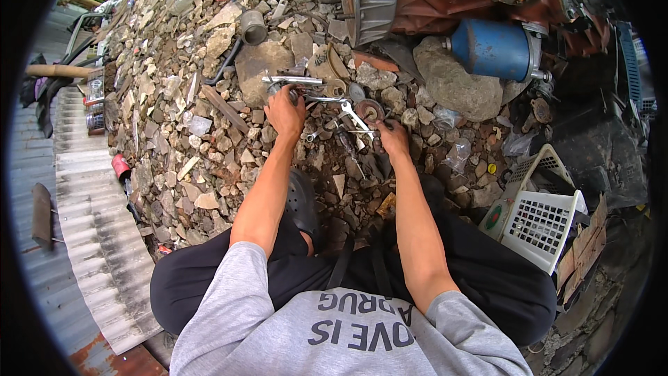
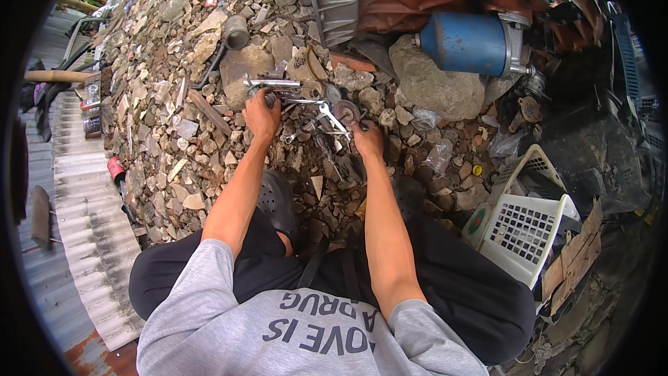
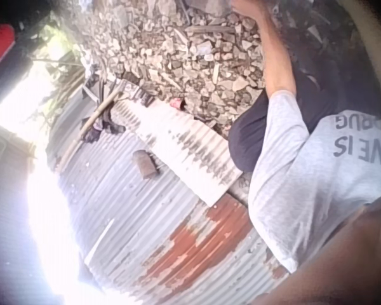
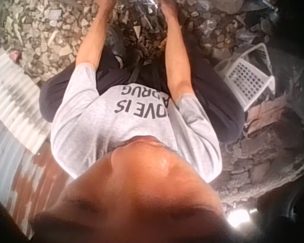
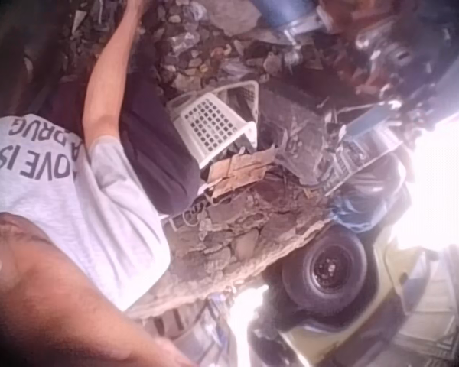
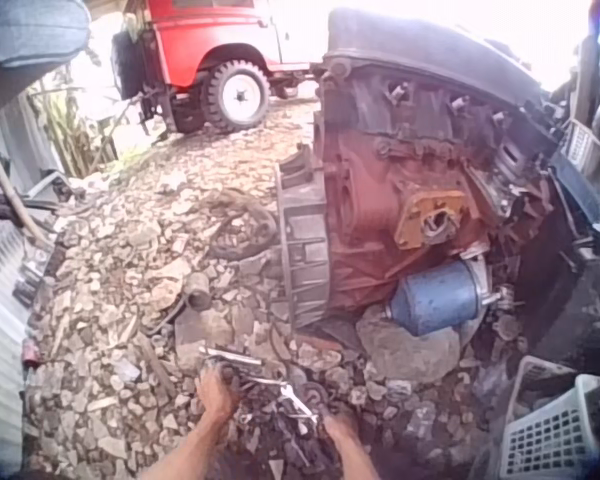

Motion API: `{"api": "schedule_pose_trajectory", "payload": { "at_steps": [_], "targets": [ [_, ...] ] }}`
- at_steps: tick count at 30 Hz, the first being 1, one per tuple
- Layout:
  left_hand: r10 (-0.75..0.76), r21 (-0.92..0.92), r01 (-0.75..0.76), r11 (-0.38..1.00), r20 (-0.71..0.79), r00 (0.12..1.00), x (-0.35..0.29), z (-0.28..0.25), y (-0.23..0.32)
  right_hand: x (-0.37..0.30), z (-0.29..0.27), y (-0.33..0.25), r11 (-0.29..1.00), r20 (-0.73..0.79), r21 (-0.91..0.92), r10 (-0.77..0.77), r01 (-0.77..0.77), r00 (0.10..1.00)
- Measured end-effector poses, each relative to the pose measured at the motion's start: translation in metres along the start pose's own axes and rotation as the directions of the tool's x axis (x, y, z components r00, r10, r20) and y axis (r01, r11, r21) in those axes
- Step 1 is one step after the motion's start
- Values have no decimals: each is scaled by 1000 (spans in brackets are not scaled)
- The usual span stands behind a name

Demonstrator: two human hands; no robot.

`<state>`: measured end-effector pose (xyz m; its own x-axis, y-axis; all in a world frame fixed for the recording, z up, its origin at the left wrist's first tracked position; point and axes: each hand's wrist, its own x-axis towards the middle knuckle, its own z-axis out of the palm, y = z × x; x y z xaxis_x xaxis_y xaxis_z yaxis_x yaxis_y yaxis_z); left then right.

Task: The person sits on the ground and cleans a small cylindrical mechanical part using a cloth. They wipe the exterior and interior surfaces repeatedly, turning the part over to access different areas.

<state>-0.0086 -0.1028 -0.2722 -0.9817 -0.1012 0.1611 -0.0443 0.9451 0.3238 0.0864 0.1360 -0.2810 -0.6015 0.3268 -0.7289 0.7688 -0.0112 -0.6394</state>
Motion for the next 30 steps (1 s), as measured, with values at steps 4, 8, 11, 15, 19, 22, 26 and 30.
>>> {"api": "schedule_pose_trajectory", "payload": {
  "at_steps": [4,8,11,15,19,22,26,30],
  "targets": [
    [-19,60,13,998,104,994,2,-1,1,4,1,3,1000,8,-10,-4,4,1000],
    [117,121,-119,986,27,993,-3,5,13,34,3,29,987,-70,-90,-140,134,988],
    [142,77,-135,988,-88,986,-15,13,11,11,8,11,988,-122,17,-150,153,981],
    [182,-183,-183,966,-20,983,-33,17,41,30,2,19,943,-161,-198,-300,266,940],
    [162,-494,-51,868,185,969,-67,31,69,36,4,22,866,-188,-379,-419,328,888],
    [69,-522,193,831,441,895,-82,36,89,33,6,22,837,-209,-421,-464,349,861],
    [-51,-518,387,763,548,835,-90,46,106,23,12,23,861,-281,-400,-442,315,852],
    [-243,-625,569,535,531,812,-81,65,123,7,10,9,845,-279,-395,-483,359,830]
  ]
}}
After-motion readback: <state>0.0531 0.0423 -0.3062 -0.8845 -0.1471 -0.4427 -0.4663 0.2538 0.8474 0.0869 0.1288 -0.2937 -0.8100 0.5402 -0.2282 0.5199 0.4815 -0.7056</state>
